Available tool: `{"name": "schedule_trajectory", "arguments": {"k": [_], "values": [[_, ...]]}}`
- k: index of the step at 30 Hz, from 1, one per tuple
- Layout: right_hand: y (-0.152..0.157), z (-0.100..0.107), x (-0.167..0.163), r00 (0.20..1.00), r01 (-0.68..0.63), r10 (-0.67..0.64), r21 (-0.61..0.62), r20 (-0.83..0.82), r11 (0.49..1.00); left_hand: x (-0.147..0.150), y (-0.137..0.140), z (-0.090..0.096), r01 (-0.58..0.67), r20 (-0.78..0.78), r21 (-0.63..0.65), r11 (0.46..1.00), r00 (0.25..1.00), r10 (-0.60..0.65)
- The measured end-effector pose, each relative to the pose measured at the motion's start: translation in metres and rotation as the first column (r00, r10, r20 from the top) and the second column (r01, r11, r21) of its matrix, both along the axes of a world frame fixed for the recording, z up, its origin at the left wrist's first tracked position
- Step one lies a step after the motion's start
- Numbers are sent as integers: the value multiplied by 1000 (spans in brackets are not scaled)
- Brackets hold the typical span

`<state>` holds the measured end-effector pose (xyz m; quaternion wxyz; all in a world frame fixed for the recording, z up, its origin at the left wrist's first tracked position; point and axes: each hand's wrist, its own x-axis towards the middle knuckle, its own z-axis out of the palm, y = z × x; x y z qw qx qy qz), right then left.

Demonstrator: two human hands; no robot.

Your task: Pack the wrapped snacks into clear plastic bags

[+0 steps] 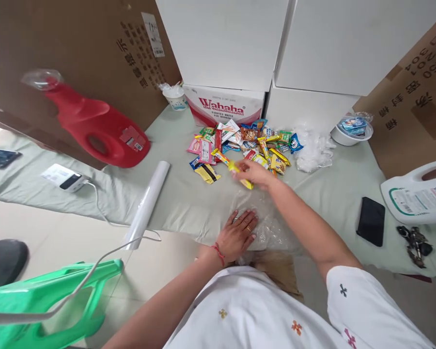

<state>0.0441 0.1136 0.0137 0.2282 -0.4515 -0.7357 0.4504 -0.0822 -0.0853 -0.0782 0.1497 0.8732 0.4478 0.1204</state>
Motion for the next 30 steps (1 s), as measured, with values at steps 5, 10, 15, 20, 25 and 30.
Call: {"name": "schedule_trajectory", "arguments": {"k": [5,10,15,20,25,30], "values": [[-30,45,78,991,94,-63,286,-114,954,-3,3,-2,-67,123,53,996,991,60],[-97,28,109,946,-251,145,371,290,894,-15,15,0,-180,233,84,980,960,156],[-124,-25,85,827,-356,142,311,544,881,-24,22,4,-286,46,67,956,958,283],[-84,-19,75,753,-397,166,239,637,886,-25,21,7,-308,-14,76,948,951,309],[9,-2,62,708,-469,45,421,705,776,-24,21,8,-314,-45,66,947,947,317],[65,-17,42,521,-737,184,330,834,590,-25,22,8,-313,-27,43,949,949,314]]}}
